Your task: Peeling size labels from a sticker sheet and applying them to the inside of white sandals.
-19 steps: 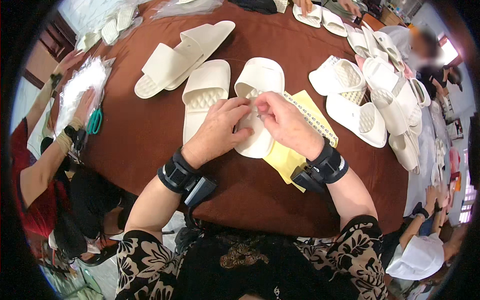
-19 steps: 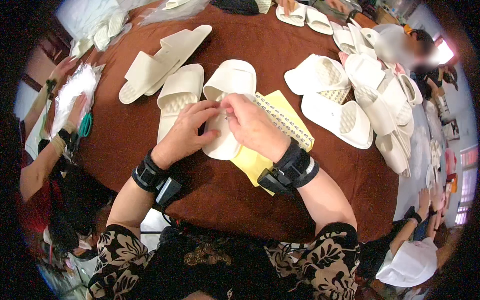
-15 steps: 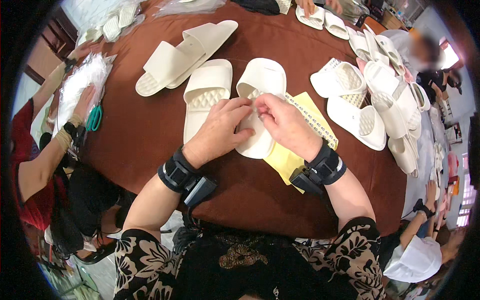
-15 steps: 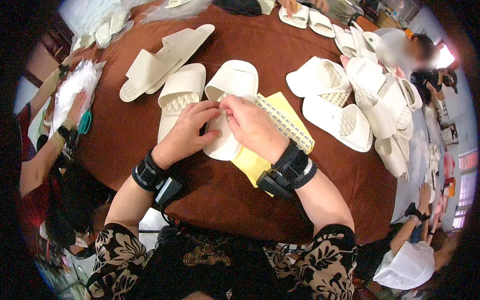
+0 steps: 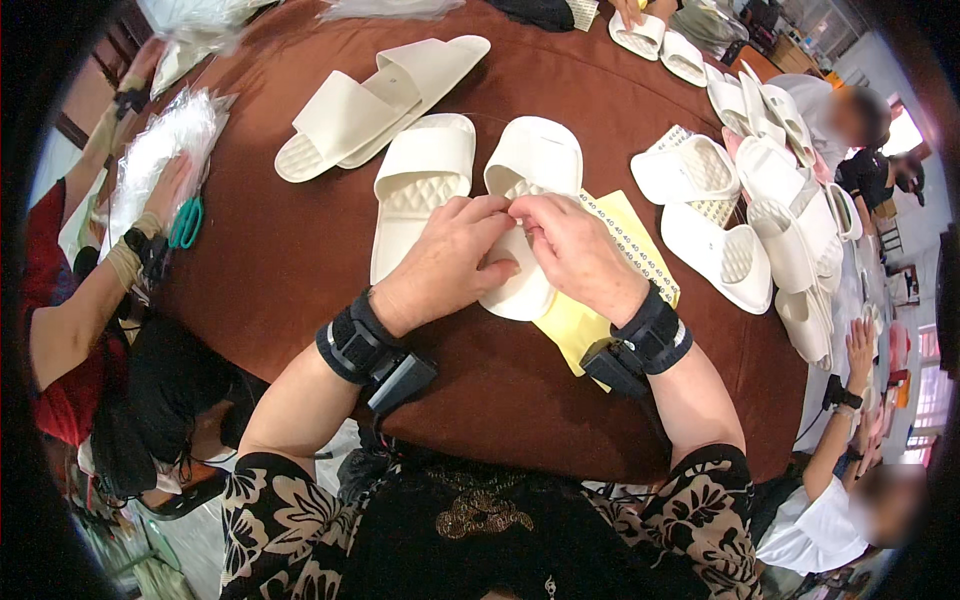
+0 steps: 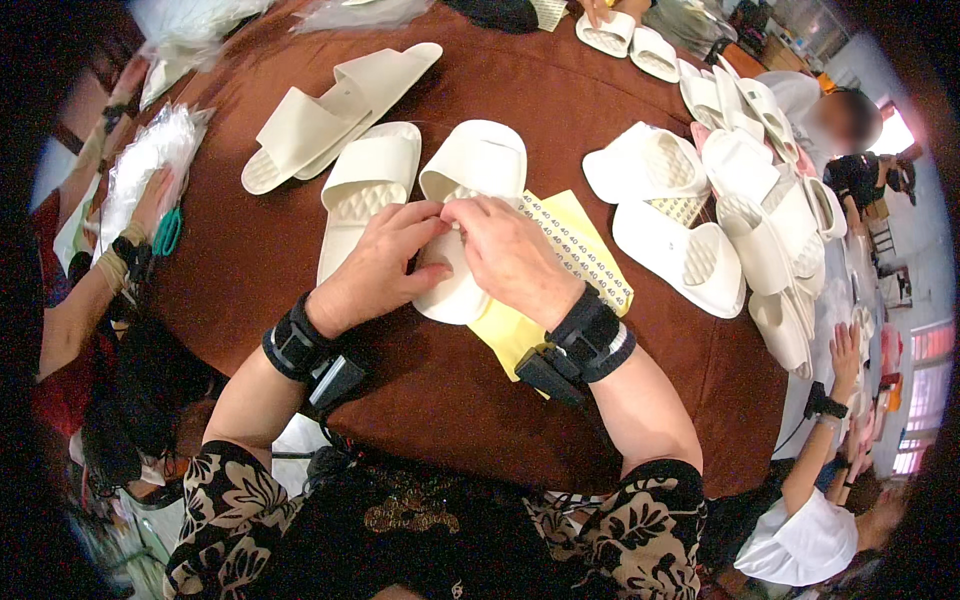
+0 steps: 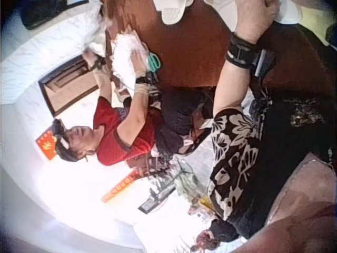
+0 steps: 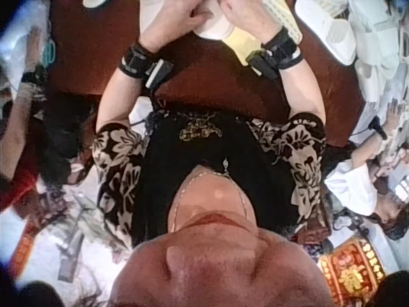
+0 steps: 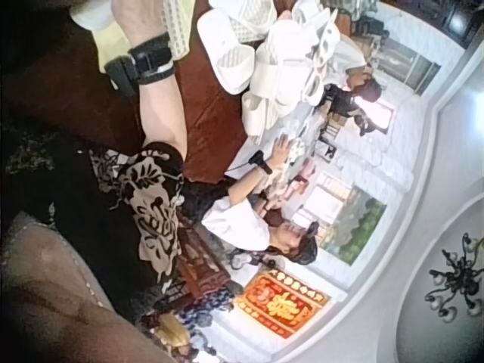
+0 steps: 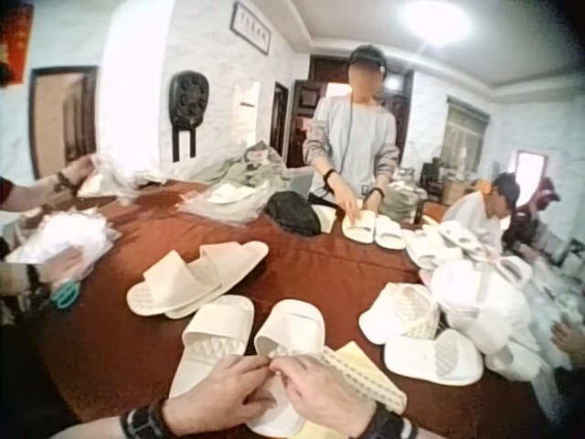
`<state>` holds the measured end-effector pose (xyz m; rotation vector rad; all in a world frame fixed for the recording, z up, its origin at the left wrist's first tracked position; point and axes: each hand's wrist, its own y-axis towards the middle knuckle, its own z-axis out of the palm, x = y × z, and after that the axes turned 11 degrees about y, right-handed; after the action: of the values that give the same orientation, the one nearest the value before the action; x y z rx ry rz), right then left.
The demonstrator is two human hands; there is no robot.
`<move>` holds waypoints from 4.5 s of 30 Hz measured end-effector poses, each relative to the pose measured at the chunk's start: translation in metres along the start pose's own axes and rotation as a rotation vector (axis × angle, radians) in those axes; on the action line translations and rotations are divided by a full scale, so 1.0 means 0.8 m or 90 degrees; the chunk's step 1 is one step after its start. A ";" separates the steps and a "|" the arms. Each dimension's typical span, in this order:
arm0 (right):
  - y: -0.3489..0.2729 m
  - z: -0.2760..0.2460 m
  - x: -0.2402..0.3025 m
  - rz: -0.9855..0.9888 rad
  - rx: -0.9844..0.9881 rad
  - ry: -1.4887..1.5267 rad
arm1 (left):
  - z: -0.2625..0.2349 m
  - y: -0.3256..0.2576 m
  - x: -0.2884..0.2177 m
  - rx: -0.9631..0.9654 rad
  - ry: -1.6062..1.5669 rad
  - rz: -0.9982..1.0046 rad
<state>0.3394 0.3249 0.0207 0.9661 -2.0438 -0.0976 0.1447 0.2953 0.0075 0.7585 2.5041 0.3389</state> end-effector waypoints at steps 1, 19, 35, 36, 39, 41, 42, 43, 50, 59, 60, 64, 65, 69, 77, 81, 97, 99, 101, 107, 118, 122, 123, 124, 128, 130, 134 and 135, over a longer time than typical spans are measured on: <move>0.000 0.000 0.000 0.002 0.003 -0.012 | 0.000 0.000 0.000 0.011 0.004 -0.003; 0.002 0.003 -0.006 -0.023 0.008 -0.044 | -0.007 0.001 -0.001 0.025 -0.007 0.000; 0.002 0.001 -0.005 -0.011 0.021 -0.055 | -0.007 0.001 -0.003 0.012 -0.010 0.012; 0.002 0.001 -0.005 -0.016 0.024 -0.062 | -0.006 0.001 -0.002 0.008 -0.012 0.012; 0.001 0.002 -0.006 -0.020 0.021 -0.069 | -0.005 0.001 -0.002 0.001 -0.013 0.015; 0.000 0.004 -0.007 -0.019 0.016 -0.067 | -0.005 0.000 -0.001 -0.002 -0.009 0.018; 0.000 0.004 -0.007 -0.016 0.011 -0.053 | -0.004 -0.001 0.000 -0.001 -0.005 0.016; -0.001 0.004 -0.007 -0.011 0.007 -0.042 | -0.003 -0.001 0.001 -0.001 -0.003 0.015; -0.001 -0.001 -0.008 -0.010 0.000 0.035 | -0.004 -0.002 0.001 0.012 -0.002 0.011; 0.003 0.002 -0.007 -0.027 0.020 -0.026 | -0.002 -0.002 0.000 -0.013 0.002 0.017; 0.003 0.003 -0.006 -0.022 0.019 -0.037 | -0.002 -0.002 0.000 -0.012 0.007 0.019; 0.002 0.003 -0.006 -0.013 0.018 -0.045 | -0.003 -0.001 -0.001 -0.010 0.009 0.021; 0.002 0.003 -0.007 -0.011 0.017 -0.045 | -0.004 0.000 -0.001 -0.010 0.008 0.022; 0.001 0.001 -0.007 0.005 0.016 -0.001 | -0.006 -0.001 -0.001 0.019 0.010 0.012; -0.001 -0.002 -0.011 -0.017 0.016 -0.010 | -0.001 -0.002 0.000 -0.010 0.013 0.017; 0.001 -0.001 -0.009 -0.014 0.024 -0.023 | -0.001 -0.001 0.000 -0.022 0.013 0.025; 0.000 -0.001 -0.008 -0.007 0.009 -0.008 | -0.001 -0.003 0.002 -0.020 0.017 0.029; -0.002 -0.010 -0.001 -0.024 0.012 -0.049 | -0.001 -0.002 0.002 -0.003 0.006 0.016; -0.002 -0.020 0.006 -0.042 0.016 -0.090 | -0.002 -0.003 0.001 0.014 -0.004 0.002; -0.006 -0.023 -0.002 0.029 0.064 -0.123 | -0.004 -0.003 0.000 0.007 0.001 0.010; -0.004 -0.014 -0.003 0.042 0.082 -0.149 | -0.004 -0.003 0.000 -0.004 0.011 0.015; -0.002 -0.013 -0.004 0.049 0.085 -0.153 | -0.002 -0.003 0.001 -0.011 0.017 0.026; -0.001 -0.012 -0.003 0.047 0.085 -0.158 | -0.003 -0.004 0.001 -0.007 0.015 0.021; -0.001 -0.012 -0.003 0.044 0.083 -0.161 | -0.003 -0.003 0.000 -0.002 0.014 0.018; 0.000 -0.011 -0.001 0.044 0.085 -0.162 | -0.005 -0.003 0.000 0.010 0.012 0.009; 0.000 -0.012 0.000 0.065 0.115 -0.171 | -0.004 -0.004 0.001 0.003 0.015 0.022; 0.001 -0.015 0.005 0.055 0.106 -0.144 | -0.006 -0.004 0.000 0.005 0.014 0.017; 0.001 -0.016 0.008 0.046 0.077 -0.104 | -0.007 -0.005 0.001 0.008 0.014 0.017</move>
<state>0.3458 0.3246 0.0333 0.9840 -2.2548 -0.0149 0.1397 0.2918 0.0105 0.7987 2.5204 0.3425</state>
